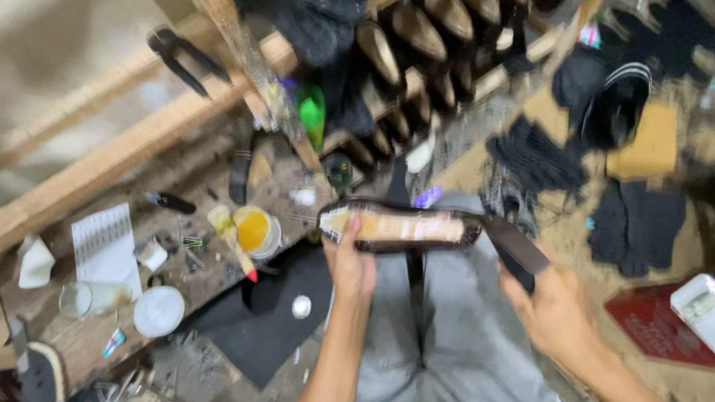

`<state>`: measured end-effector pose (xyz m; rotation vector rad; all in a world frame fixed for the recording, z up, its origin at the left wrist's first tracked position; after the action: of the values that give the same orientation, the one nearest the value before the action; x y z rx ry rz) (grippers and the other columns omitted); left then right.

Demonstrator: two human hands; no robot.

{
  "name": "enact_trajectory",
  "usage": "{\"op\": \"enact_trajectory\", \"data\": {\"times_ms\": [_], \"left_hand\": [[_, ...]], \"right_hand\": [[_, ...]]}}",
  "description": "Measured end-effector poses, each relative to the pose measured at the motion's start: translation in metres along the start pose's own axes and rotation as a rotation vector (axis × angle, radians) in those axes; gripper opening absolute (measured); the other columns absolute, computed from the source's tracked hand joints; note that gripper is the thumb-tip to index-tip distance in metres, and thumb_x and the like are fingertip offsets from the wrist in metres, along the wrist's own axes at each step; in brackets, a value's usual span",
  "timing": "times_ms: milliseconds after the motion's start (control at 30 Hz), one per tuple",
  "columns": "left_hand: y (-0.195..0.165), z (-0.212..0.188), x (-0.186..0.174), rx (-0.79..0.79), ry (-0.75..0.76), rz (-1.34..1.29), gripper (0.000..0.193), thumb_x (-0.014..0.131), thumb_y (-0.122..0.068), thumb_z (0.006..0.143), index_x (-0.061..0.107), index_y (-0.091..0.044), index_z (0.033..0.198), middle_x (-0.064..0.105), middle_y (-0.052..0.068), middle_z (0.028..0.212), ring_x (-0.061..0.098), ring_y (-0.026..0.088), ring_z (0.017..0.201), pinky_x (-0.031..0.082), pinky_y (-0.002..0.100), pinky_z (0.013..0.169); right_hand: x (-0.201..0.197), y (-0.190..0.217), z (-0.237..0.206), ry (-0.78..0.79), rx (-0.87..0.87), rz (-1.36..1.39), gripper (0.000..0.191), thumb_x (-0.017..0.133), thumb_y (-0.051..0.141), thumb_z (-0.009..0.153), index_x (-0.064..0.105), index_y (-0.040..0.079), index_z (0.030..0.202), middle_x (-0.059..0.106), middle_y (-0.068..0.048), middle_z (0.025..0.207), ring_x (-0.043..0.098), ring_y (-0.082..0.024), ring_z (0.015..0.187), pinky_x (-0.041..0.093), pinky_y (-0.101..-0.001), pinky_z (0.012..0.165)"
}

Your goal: The person sits at a workbench and attaches soles to brown shoe uppers. They apply adhesive to the sole, press the sole onto the shoe, tap and press the edges by hand, hammer the sole to secure it, and place the finished shoes on a wooden rack.

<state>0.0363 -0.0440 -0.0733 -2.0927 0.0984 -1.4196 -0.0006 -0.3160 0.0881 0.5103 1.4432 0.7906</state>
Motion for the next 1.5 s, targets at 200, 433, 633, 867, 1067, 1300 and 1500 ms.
{"op": "enact_trajectory", "data": {"times_ms": [200, 433, 633, 867, 1067, 1300, 1500], "left_hand": [[-0.007, -0.002, 0.004, 0.035, 0.010, 0.016, 0.046, 0.071, -0.003, 0.088, 0.054, -0.006, 0.130, 0.066, 0.008, 0.120, 0.063, 0.022, 0.112, 0.050, 0.043, 0.101], [-0.019, -0.011, -0.001, 0.040, 0.107, 0.208, 0.047, 0.070, -0.005, 0.090, 0.054, -0.006, 0.134, 0.065, 0.006, 0.123, 0.061, 0.019, 0.114, 0.049, 0.037, 0.100], [-0.038, -0.005, -0.038, 0.021, 0.115, 0.173, 0.042, 0.069, -0.005, 0.093, 0.051, -0.007, 0.131, 0.063, 0.006, 0.120, 0.061, 0.020, 0.111, 0.051, 0.042, 0.097], [-0.020, 0.009, 0.041, 0.155, 0.311, 0.110, 0.072, 0.072, 0.006, 0.087, 0.038, -0.014, 0.148, 0.056, 0.004, 0.132, 0.058, 0.018, 0.121, 0.051, 0.036, 0.106], [-0.052, 0.044, 0.110, 0.337, 0.479, 0.780, 0.083, 0.085, 0.005, 0.072, 0.046, -0.008, 0.145, 0.061, 0.009, 0.120, 0.064, 0.020, 0.109, 0.057, 0.036, 0.094], [-0.032, 0.042, 0.081, 0.460, 0.565, 1.097, 0.048, 0.087, 0.002, 0.076, 0.066, 0.000, 0.119, 0.068, 0.008, 0.109, 0.066, 0.016, 0.102, 0.054, 0.029, 0.091], [-0.026, 0.017, 0.067, 0.409, 0.418, 1.044, 0.046, 0.085, 0.004, 0.077, 0.061, -0.001, 0.116, 0.064, 0.006, 0.106, 0.065, 0.014, 0.097, 0.055, 0.028, 0.088]], "right_hand": [[-0.007, 0.006, -0.008, -0.165, -0.070, -0.014, 0.032, 0.070, 0.019, 0.094, 0.068, 0.000, 0.119, 0.061, -0.017, 0.072, 0.058, -0.030, 0.061, 0.049, -0.0420, 0.059], [0.022, -0.061, -0.025, 0.056, -0.260, 0.099, 0.033, 0.071, 0.020, 0.083, 0.063, -0.002, 0.106, 0.066, -0.017, 0.073, 0.065, -0.034, 0.061, 0.052, -0.0417, 0.055], [0.025, -0.113, -0.090, 0.486, -0.536, 0.080, 0.029, 0.063, 0.032, 0.093, 0.057, 0.008, 0.078, 0.056, -0.014, 0.073, 0.061, -0.033, 0.071, 0.050, -0.0424, 0.067], [0.033, -0.097, 0.100, 0.047, 0.562, 1.025, 0.053, 0.038, 0.050, 0.105, 0.053, 0.016, 0.142, 0.065, -0.009, 0.111, 0.070, -0.032, 0.092, 0.057, -0.0427, 0.086], [0.040, -0.044, 0.207, 0.322, 0.194, 1.190, 0.051, 0.065, 0.029, 0.096, 0.059, -0.002, 0.136, 0.070, -0.012, 0.122, 0.070, -0.019, 0.103, 0.056, -0.0351, 0.095], [0.067, -0.069, 0.195, 0.310, 0.445, 1.128, 0.036, 0.066, 0.036, 0.102, 0.069, 0.002, 0.110, 0.073, -0.010, 0.100, 0.070, -0.020, 0.084, 0.059, -0.0359, 0.078], [0.080, -0.066, 0.175, 0.248, 0.553, 1.261, 0.033, 0.066, 0.033, 0.100, 0.068, 0.001, 0.105, 0.074, -0.013, 0.099, 0.072, -0.025, 0.084, 0.061, -0.0402, 0.082]]}}
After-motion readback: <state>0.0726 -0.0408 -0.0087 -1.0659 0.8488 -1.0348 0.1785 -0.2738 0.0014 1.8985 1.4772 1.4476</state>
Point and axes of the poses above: each hand's wrist, its own z-axis towards the middle knuckle, its own x-axis out of the palm, y = z × x, the point moved 3 cm from there along z, towards the middle knuckle
